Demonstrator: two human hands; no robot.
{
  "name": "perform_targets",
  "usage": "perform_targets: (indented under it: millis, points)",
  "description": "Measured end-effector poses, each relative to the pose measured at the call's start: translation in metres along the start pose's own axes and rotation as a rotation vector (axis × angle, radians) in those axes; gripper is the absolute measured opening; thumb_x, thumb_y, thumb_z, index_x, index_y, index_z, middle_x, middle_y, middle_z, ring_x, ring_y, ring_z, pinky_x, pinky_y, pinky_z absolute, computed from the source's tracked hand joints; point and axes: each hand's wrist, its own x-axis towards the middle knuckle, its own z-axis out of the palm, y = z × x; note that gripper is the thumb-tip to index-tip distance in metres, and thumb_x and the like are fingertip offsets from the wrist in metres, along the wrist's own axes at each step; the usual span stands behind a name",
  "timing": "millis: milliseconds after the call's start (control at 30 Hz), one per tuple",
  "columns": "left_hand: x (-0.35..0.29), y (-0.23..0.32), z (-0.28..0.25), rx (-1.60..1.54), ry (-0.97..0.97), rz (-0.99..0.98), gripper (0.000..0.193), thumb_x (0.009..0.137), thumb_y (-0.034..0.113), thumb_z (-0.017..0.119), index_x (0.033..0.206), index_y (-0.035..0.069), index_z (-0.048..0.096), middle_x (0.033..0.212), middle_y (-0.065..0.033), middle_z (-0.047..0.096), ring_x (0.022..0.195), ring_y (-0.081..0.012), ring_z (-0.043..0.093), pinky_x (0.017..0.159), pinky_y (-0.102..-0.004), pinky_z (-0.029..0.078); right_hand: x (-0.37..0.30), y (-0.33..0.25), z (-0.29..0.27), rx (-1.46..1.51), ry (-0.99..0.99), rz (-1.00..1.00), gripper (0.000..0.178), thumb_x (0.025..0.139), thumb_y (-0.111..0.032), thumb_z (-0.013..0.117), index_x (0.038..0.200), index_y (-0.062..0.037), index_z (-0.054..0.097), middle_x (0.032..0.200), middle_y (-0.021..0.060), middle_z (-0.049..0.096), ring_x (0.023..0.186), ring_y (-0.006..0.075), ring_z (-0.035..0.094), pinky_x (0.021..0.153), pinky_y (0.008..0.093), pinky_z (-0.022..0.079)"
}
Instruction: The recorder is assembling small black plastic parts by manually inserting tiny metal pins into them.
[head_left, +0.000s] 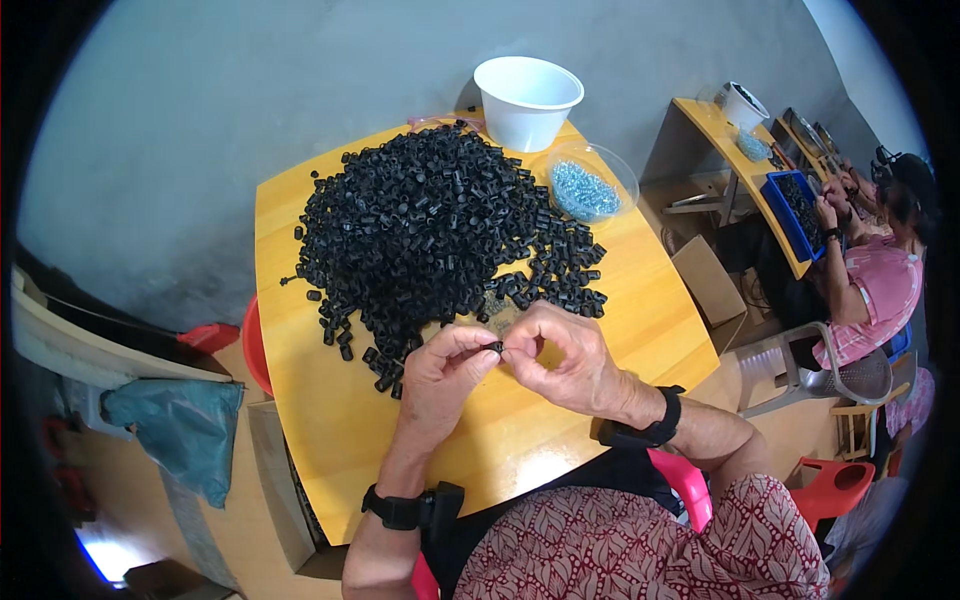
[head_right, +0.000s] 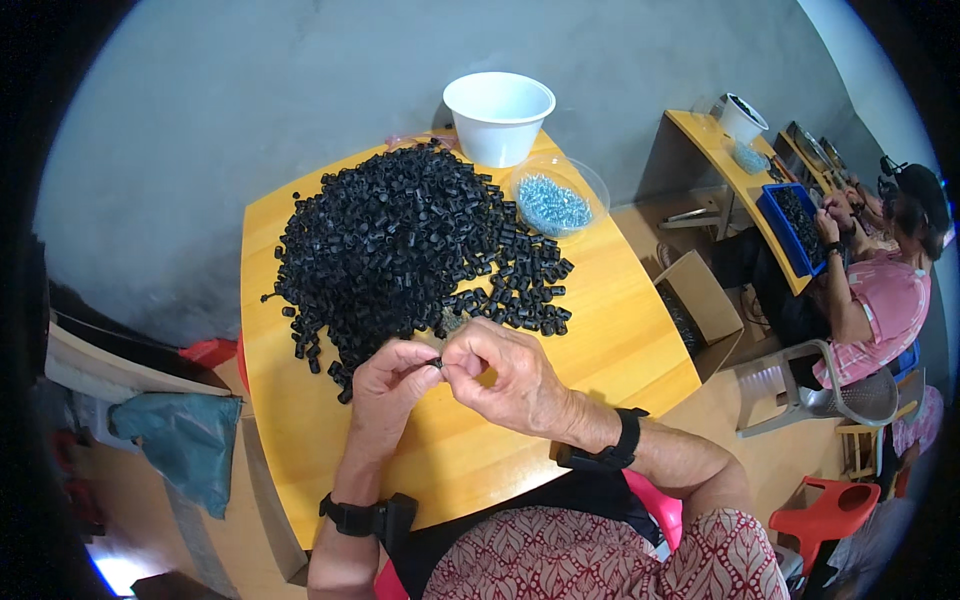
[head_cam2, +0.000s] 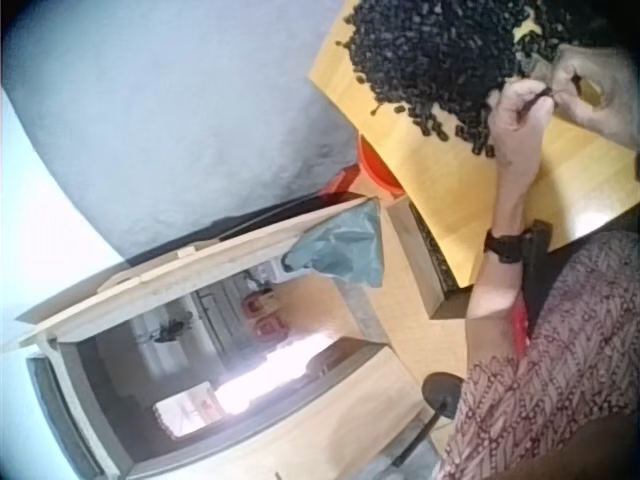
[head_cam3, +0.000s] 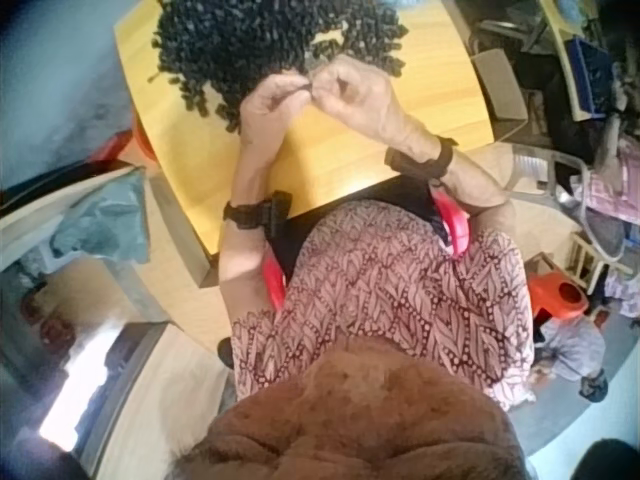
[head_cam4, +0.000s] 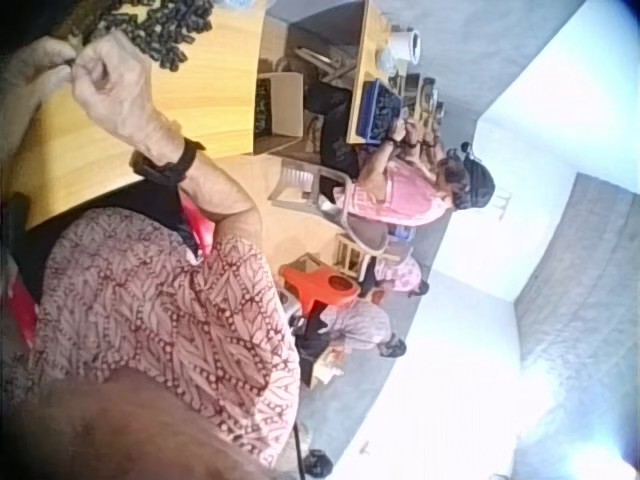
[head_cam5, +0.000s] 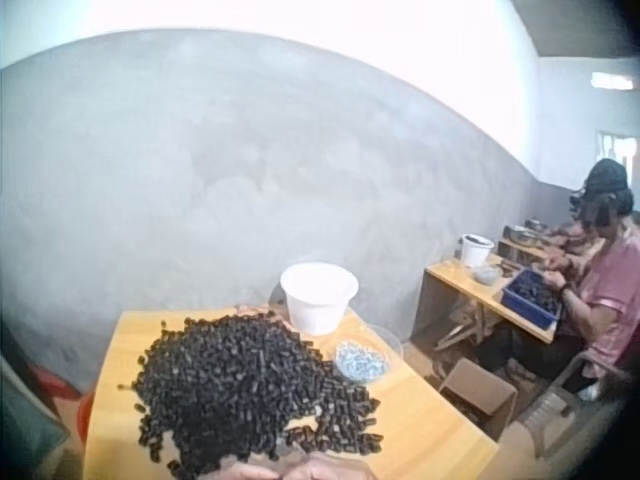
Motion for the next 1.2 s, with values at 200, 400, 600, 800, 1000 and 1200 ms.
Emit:
perform_targets:
  millis: [200,400,600,800,1000,1200]
  points:
    - [0.0,-0.002,-0.001,0.001,-0.005,0.008,0.015,0.092,-0.003,0.065,0.107,0.001,0.065,0.103,-0.0024,0.066,0.093,-0.0094,0.062,0.085,-0.0238,0.05,0.001,0.003,0.0,-0.112,0.008,-0.181,0.015,0.08,0.006,0.069,0.091,-0.0027,0.063,0.083,0.0083,0.064,0.071,0.0215,0.063,0.063,0.0313,0.051]
    - [0.0,0.0,0.001,-0.109,-0.001,-0.037,0.016,0.093,-0.002,0.064,0.109,0.0,0.064,0.101,-0.0033,0.066,0.093,-0.0114,0.064,0.086,-0.0253,0.052,-0.007,-0.003,-0.004,-0.055,0.0,-0.12,0.022,0.083,0.007,0.063,0.103,-0.0025,0.063,0.088,0.0094,0.063,0.079,0.0251,0.064,0.068,0.0341,0.052]
    - [-0.002,0.0,0.004,-0.106,0.029,-0.077,0.017,0.092,-0.002,0.065,0.109,0.0,0.064,0.101,-0.004,0.067,0.092,-0.0123,0.066,0.085,-0.0251,0.053,-0.008,0.002,-0.005,-0.316,-0.024,-0.313,0.026,0.081,0.003,0.065,0.106,-0.003,0.063,0.094,0.0103,0.063,0.085,0.0294,0.064,0.075,0.0384,0.053]
    - [-0.002,0.006,0.003,-0.012,0.049,-0.122,0.014,0.092,-0.002,0.066,0.106,-0.002,0.064,0.097,-0.004,0.068,0.089,-0.012,0.066,0.083,-0.0247,0.053,-0.003,0.004,-0.026,-0.375,-0.075,-0.35,0.023,0.082,-0.002,0.064,0.105,-0.003,0.063,0.096,0.0103,0.064,0.09,0.0308,0.064,0.079,0.0395,0.053]
    - [0.001,0.009,0.005,-0.035,0.108,-0.082,0.012,0.092,-0.001,0.064,0.104,0.0,0.064,0.095,-0.0067,0.069,0.086,-0.0132,0.066,0.084,-0.0264,0.053,-0.005,0.031,-0.109,-0.398,0.092,0.21,0.014,0.089,-0.006,0.062,0.099,0.0019,0.067,0.09,0.013,0.068,0.076,0.0209,0.066,0.069,0.0323,0.053]
    - [-0.003,0.024,-0.007,0.015,0.319,-0.023,0.01,0.095,0.002,0.059,0.104,0.002,0.063,0.092,-0.0053,0.069,0.083,-0.0126,0.065,0.081,-0.0259,0.053,-0.028,0.052,-0.127,-0.452,-0.031,0.324,0.014,0.086,-0.006,0.061,0.096,0.0033,0.066,0.084,0.017,0.067,0.076,0.0299,0.068,0.068,0.0377,0.053]
